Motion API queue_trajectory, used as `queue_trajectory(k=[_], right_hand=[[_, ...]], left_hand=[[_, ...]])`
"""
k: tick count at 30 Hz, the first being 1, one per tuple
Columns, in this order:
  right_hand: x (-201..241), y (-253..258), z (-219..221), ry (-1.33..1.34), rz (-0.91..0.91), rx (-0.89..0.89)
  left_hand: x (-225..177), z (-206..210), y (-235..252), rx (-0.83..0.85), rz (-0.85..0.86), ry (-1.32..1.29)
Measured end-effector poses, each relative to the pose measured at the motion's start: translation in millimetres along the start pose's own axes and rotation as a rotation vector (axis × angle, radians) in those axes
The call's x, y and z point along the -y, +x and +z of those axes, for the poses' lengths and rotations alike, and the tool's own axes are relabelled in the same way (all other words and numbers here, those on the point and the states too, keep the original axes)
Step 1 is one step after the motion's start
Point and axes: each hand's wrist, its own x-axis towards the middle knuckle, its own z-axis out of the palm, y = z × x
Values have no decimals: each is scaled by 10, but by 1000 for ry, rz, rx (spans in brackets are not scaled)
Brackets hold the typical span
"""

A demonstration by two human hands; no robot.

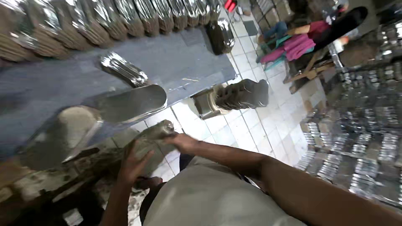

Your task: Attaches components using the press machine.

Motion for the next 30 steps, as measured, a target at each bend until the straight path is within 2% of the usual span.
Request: queue_trajectory(k=[2,4,6,9,11,14,16,18,21,23,25,27,30], right_hand=[[-905,-537,-8,-39,308,130],[-1536,-1187,-77,-84,566,234],[-1929,-1678,-144,-98,730,289],[-2281,-1890,-218,-100,852,323],[-2330,-1689,-291,-108,859,330],[-2150,-1140,-368,-173,737,340],[-1956,-722,-343,-205,597,301],[-1807,-412,-242,-179,452,239],[-1676,-164,-54,-109,218,192],[-1646,-110,16,-100,120,233],[-1663,-150,25,-119,110,257],[-1625,-233,-30,-205,177,283],[-1543,-424,-128,-318,356,286]], left_hand=[[258,466,582,31,118,241],[339,757,1015,-80,179,285],[185,786,1233,-117,61,275],[-16,629,1288,17,-153,276],[-188,421,1165,22,-205,265],[-432,-39,680,-128,-250,206],[-472,-475,205,-370,-259,116],[-565,-949,-363,-640,-280,-129],[-467,-1584,-1112,-1004,-125,-396],[-272,-2103,-1431,-1199,-91,-518],[-74,-2569,-1676,-1329,-111,-604],[69,-2891,-1837,-1357,-131,-634],[198,-2986,-1949,-1333,-149,-613]])
